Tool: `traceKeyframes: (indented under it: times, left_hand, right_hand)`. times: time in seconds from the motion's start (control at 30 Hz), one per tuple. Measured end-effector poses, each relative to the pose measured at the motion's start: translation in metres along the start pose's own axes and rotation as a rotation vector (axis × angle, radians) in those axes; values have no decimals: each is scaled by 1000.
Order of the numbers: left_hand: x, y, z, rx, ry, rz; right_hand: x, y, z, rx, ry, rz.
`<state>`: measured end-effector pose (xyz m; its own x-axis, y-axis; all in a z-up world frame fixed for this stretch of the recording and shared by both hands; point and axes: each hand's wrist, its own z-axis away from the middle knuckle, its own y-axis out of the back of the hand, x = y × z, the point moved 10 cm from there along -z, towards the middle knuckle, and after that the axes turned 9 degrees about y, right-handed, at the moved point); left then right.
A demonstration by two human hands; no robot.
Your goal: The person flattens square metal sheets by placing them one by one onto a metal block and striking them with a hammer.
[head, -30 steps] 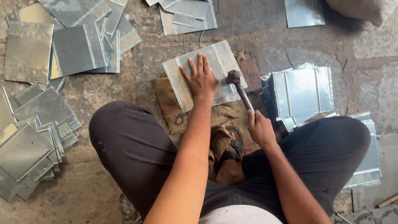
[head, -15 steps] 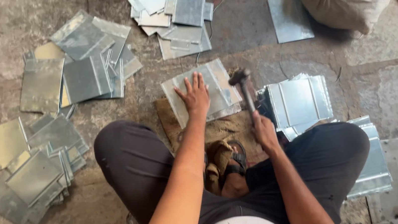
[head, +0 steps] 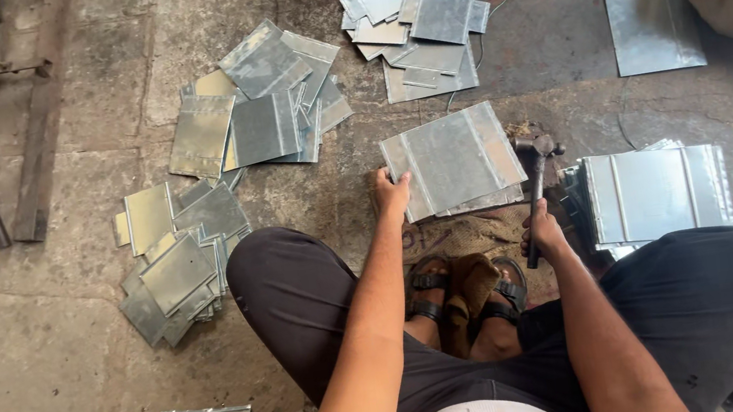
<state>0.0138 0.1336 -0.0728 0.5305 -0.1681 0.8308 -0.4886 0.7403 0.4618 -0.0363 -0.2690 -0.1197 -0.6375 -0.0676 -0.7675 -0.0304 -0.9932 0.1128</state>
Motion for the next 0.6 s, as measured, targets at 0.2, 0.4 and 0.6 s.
traceKeyframes:
  times: [0.2, 0.4, 0.6]
  left_hand:
    - [-19, 43, -3, 157, 159, 355]
    - [0, 126, -19, 308, 423, 986]
    - [50, 90, -18, -233, 362, 859]
  right_hand:
    - [-37, -4, 10, 74, 260, 563]
    - [-34, -13, 2, 38, 344, 819]
    - [-27, -14, -3, 95, 383, 580]
